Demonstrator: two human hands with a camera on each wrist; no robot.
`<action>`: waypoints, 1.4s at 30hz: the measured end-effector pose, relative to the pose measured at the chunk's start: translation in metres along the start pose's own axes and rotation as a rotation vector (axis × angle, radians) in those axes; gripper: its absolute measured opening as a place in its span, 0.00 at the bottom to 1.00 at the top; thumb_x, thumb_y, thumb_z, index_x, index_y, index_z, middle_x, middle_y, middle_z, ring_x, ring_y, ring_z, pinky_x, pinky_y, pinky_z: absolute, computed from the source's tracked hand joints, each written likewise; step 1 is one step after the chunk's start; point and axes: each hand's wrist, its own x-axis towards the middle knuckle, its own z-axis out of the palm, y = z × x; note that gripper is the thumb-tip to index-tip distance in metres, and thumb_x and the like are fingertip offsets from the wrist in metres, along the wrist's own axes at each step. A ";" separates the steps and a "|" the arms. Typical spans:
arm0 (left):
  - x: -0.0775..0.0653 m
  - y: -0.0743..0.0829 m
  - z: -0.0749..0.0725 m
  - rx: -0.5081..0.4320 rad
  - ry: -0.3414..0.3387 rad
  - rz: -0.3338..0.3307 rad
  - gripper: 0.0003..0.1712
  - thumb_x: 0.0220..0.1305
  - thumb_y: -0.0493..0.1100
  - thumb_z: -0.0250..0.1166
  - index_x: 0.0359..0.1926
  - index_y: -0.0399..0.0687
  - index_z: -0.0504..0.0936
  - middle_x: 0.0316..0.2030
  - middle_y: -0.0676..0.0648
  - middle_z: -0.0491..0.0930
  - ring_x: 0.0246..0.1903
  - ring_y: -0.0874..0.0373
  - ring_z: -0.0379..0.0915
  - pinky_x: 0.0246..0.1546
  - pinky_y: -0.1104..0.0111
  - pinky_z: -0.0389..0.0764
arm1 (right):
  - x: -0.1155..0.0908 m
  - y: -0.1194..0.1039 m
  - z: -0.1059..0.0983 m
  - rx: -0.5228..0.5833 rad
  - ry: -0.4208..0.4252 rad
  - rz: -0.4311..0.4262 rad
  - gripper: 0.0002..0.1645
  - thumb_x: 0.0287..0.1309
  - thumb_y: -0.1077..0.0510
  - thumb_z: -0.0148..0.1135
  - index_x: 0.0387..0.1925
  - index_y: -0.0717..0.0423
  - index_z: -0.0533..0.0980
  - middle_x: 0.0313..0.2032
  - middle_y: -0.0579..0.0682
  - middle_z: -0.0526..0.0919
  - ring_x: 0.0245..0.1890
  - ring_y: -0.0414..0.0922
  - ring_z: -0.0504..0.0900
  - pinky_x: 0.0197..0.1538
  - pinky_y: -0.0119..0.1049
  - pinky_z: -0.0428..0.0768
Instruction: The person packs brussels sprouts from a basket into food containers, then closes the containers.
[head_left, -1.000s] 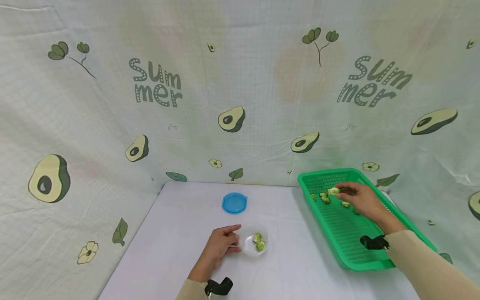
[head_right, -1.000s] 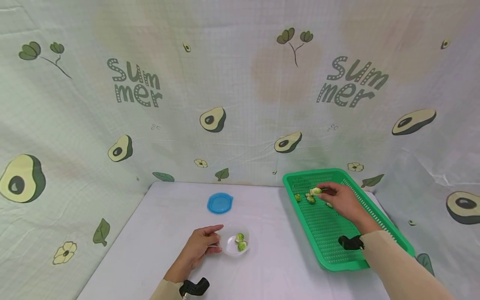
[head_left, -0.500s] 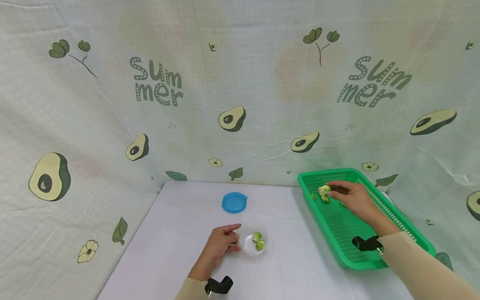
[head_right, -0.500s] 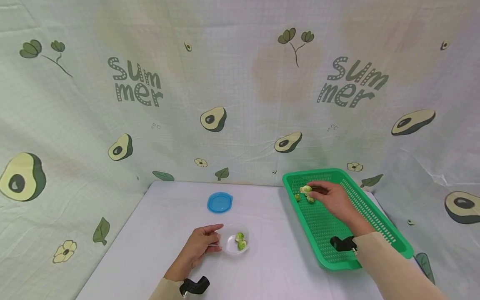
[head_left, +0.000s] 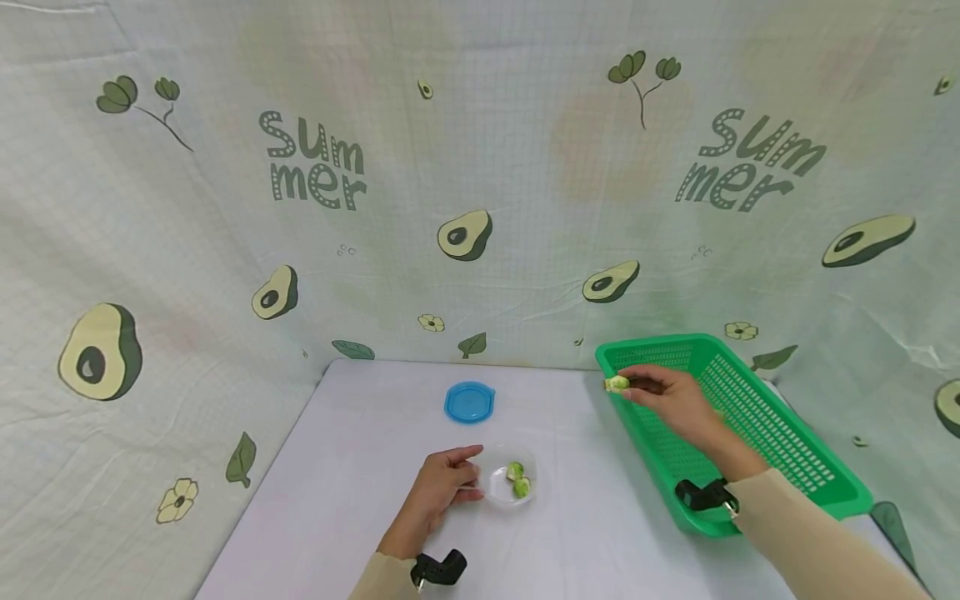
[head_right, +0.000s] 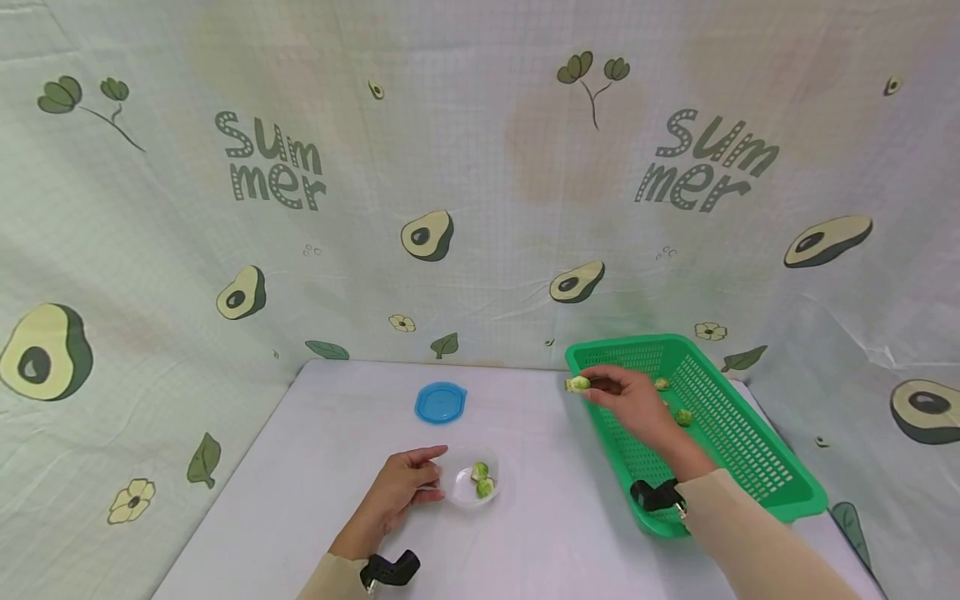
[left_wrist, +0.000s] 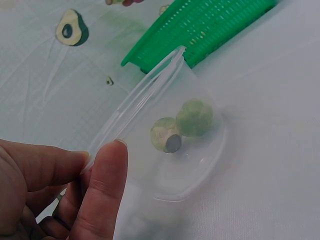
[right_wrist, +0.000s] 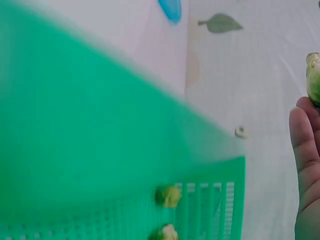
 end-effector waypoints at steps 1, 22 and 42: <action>0.000 0.000 0.000 -0.001 -0.001 0.001 0.26 0.70 0.32 0.66 0.68 0.40 0.80 0.37 0.46 0.77 0.34 0.56 0.78 0.36 0.66 0.92 | 0.000 -0.002 0.003 0.007 0.000 -0.003 0.21 0.69 0.59 0.70 0.60 0.63 0.81 0.53 0.64 0.86 0.44 0.31 0.86 0.47 0.34 0.89; -0.003 0.002 0.002 -0.019 -0.008 0.007 0.27 0.70 0.31 0.66 0.69 0.38 0.79 0.35 0.47 0.77 0.33 0.57 0.78 0.36 0.66 0.92 | -0.009 -0.009 0.104 0.158 -0.062 -0.093 0.15 0.64 0.65 0.72 0.52 0.63 0.83 0.47 0.61 0.87 0.42 0.40 0.86 0.45 0.28 0.87; -0.001 0.002 0.002 -0.031 -0.016 0.015 0.27 0.69 0.31 0.66 0.69 0.36 0.78 0.34 0.48 0.77 0.32 0.59 0.77 0.35 0.66 0.92 | -0.016 0.002 0.171 0.082 -0.097 -0.041 0.14 0.64 0.60 0.74 0.50 0.51 0.85 0.47 0.50 0.87 0.50 0.60 0.79 0.51 0.37 0.83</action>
